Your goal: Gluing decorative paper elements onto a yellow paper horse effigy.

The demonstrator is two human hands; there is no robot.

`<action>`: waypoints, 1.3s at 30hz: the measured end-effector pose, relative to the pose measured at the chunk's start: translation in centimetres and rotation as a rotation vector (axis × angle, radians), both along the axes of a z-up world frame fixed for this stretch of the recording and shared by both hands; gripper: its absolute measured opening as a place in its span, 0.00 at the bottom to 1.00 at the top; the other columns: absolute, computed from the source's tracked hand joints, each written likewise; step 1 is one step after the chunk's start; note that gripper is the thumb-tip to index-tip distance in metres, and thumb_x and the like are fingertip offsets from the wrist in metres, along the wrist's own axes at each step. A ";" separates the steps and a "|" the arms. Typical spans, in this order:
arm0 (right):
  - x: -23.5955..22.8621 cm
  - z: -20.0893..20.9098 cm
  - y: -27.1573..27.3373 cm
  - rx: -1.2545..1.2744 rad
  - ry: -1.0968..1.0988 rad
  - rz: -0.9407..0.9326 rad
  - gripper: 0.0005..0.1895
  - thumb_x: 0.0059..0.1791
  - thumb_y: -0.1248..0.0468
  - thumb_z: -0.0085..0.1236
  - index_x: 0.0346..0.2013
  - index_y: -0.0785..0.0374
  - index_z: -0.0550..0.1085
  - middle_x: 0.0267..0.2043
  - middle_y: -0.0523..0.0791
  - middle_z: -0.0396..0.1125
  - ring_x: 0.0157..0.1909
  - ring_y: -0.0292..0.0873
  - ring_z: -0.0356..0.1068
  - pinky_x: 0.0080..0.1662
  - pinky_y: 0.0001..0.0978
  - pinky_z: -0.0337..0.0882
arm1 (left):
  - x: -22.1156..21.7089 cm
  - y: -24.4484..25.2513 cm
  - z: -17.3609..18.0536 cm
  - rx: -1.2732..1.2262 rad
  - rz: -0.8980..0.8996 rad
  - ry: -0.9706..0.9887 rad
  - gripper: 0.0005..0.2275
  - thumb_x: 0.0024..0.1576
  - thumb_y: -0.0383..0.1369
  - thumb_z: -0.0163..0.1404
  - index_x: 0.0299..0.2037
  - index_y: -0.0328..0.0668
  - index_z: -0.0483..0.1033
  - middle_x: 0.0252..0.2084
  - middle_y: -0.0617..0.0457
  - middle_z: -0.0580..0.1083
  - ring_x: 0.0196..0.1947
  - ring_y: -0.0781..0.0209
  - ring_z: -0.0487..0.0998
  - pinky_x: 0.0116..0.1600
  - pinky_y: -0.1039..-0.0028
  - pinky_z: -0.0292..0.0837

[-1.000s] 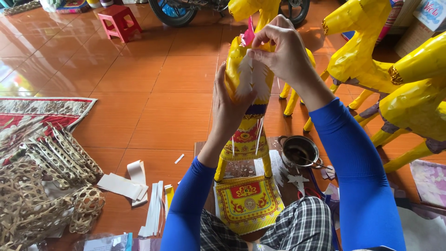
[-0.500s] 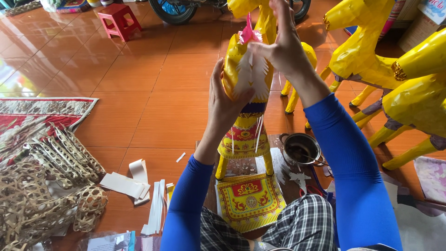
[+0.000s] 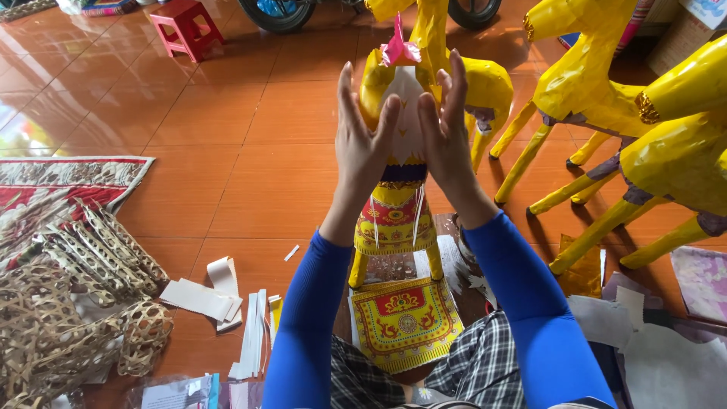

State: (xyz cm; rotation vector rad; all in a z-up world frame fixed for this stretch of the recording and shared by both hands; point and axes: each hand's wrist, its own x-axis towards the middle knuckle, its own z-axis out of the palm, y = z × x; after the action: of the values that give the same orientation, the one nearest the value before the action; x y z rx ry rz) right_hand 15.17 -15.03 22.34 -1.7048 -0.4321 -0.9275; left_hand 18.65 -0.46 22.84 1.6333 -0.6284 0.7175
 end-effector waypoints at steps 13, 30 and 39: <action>0.3 0.2 0.3 0.044 0.023 0.133 0.40 0.64 0.49 0.47 0.79 0.57 0.35 0.78 0.56 0.49 0.77 0.52 0.60 0.73 0.44 0.64 | 0.3 -0.1 -0.4 0.049 0.073 -0.031 0.30 0.69 0.43 0.48 0.75 0.37 0.50 0.67 0.35 0.69 0.66 0.40 0.71 0.68 0.54 0.67; -2.5 -3.2 -1.2 0.102 0.114 0.302 0.40 0.61 0.53 0.51 0.81 0.51 0.40 0.81 0.54 0.49 0.83 0.52 0.47 0.78 0.47 0.52 | 0.3 2.7 -4.7 -0.076 -0.307 0.069 0.35 0.68 0.37 0.53 0.79 0.48 0.43 0.80 0.33 0.51 0.81 0.37 0.51 0.79 0.47 0.56; -6.5 -4.2 -0.9 -0.310 -0.155 -0.322 0.27 0.60 0.62 0.47 0.75 0.55 0.60 0.78 0.48 0.53 0.81 0.51 0.52 0.80 0.46 0.52 | -2.7 4.2 -7.1 0.088 -0.039 -0.223 0.22 0.68 0.27 0.45 0.73 0.56 0.64 0.81 0.42 0.51 0.82 0.40 0.52 0.83 0.53 0.56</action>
State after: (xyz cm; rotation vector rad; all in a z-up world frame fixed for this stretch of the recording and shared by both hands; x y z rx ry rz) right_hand 8.65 -15.90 18.10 -2.0309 -0.4270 -1.2848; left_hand 15.98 3.74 15.78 1.6294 -0.8600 0.8614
